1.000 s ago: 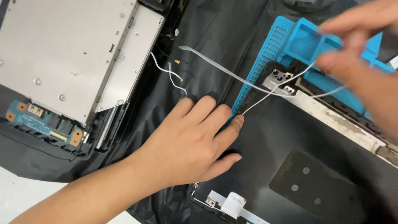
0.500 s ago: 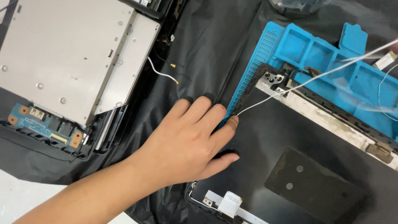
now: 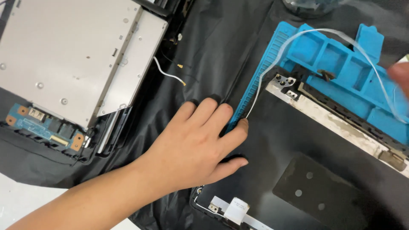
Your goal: Repairing and reassembling a laptop screen, specifically routing and connecting internal antenna wires.
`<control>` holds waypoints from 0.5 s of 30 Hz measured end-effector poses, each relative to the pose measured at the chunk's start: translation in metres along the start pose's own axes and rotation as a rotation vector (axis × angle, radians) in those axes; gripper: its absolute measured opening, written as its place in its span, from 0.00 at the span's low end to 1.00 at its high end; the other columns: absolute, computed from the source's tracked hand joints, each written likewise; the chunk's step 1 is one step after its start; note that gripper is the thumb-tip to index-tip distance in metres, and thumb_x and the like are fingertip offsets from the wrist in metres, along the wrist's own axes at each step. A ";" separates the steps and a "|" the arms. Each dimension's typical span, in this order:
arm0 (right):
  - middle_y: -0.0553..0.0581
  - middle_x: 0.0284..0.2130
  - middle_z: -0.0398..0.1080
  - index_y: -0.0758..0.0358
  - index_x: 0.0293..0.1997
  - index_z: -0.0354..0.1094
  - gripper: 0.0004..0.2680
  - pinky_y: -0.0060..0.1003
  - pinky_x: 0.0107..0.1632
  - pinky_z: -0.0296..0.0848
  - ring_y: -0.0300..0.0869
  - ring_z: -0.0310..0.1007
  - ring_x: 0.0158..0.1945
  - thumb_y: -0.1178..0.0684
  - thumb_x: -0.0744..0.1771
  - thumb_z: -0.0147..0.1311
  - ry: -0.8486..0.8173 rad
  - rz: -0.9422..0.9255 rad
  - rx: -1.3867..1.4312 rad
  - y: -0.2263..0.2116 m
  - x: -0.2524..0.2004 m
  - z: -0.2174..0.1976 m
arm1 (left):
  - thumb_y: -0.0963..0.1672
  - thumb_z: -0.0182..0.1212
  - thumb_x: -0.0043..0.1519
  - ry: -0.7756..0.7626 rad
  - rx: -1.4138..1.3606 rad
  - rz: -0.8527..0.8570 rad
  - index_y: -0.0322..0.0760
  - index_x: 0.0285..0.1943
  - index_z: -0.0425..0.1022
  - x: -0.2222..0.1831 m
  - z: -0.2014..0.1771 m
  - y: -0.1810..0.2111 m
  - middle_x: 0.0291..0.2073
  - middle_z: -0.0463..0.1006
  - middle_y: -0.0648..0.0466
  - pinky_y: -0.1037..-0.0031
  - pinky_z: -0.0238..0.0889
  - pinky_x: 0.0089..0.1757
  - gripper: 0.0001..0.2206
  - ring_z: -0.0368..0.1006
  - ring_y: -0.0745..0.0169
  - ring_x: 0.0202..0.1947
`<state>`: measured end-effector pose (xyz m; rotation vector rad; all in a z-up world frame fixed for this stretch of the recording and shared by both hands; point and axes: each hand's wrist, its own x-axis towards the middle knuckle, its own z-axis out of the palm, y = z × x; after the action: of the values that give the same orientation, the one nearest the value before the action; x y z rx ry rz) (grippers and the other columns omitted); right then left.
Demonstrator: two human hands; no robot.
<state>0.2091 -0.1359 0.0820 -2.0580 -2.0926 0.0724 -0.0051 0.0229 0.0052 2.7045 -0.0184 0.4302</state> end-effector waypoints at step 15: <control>0.52 0.45 0.74 0.60 0.43 0.76 0.10 0.41 0.43 0.70 0.45 0.74 0.43 0.56 0.60 0.64 -0.007 -0.138 0.061 0.006 0.030 0.050 | 0.53 0.69 0.57 0.033 -0.025 0.041 0.31 0.55 0.80 -0.003 -0.003 -0.005 0.39 0.70 0.52 0.65 0.56 0.38 0.25 0.64 0.52 0.43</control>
<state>0.2059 -0.1001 0.0356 -1.8768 -2.2013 0.1218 -0.0087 0.0281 0.0047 2.6757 -0.0699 0.4837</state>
